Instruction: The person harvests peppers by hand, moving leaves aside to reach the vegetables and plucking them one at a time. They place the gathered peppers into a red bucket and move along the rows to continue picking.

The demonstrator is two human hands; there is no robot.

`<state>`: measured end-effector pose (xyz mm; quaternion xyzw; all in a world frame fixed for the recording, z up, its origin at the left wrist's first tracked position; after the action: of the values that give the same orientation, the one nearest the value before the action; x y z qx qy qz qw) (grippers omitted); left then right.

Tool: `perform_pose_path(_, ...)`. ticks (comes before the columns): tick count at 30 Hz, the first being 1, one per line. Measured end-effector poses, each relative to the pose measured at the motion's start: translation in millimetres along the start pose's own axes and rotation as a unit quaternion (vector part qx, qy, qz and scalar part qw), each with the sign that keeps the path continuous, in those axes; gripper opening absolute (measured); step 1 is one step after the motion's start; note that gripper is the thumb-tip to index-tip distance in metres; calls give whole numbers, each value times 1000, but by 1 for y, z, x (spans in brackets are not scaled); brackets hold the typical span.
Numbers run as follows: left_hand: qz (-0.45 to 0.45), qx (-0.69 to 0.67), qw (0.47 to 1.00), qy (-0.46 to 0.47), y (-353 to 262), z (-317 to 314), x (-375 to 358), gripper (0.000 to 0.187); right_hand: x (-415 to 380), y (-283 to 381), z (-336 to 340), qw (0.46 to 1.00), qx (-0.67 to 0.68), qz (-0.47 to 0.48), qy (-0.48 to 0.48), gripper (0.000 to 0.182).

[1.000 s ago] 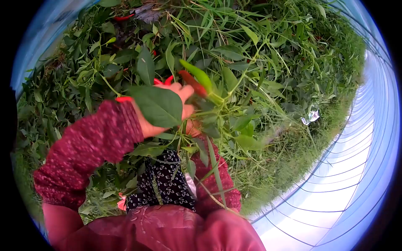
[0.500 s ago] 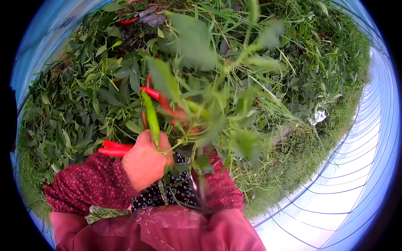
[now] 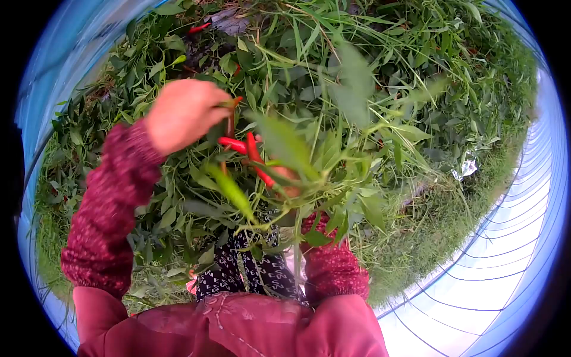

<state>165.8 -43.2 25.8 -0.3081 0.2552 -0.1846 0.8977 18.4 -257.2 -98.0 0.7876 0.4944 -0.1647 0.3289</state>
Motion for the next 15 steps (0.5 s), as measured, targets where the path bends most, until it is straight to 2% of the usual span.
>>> perform_pose_path(2,6,23,990,142,-8,-37,27,10,-6,1,-1,998,-18,-41,35,63)
perform_pose_path(3,-27,-22,978,208,-14,-57,31,10,-10,2,-4,997,-41,-58,41,62)
perform_pose_path(4,-8,-8,972,236,-23,-71,31,10,-13,3,-7,994,-62,-72,45,61)
perform_pose_path(5,-43,-15,963,267,-30,-87,30,12,-16,3,-10,992,-80,-84,48,60)
perform_pose_path(8,-35,-62,960,270,-39,-95,13,14,-20,-2,-12,988,-111,-97,37,57)
perform_pose_path(10,-12,-103,942,320,-37,-99,5,19,-19,-4,-10,989,-120,-90,15,55)
perform_pose_path(15,-41,-60,940,332,-50,-95,5,15,-20,-1,-1,988,-134,-57,-49,50)
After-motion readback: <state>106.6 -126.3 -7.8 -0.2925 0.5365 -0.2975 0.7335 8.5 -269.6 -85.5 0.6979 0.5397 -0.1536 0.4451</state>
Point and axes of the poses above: each hand's wrist, its own x-axis towards the middle knuckle, its own z-axis out of the back of the hand, y = z × x, the point moved 6 cm from there along x, towards the middle knuckle, and after that the axes turned 4 degrees about y, right-handed, at the moved point
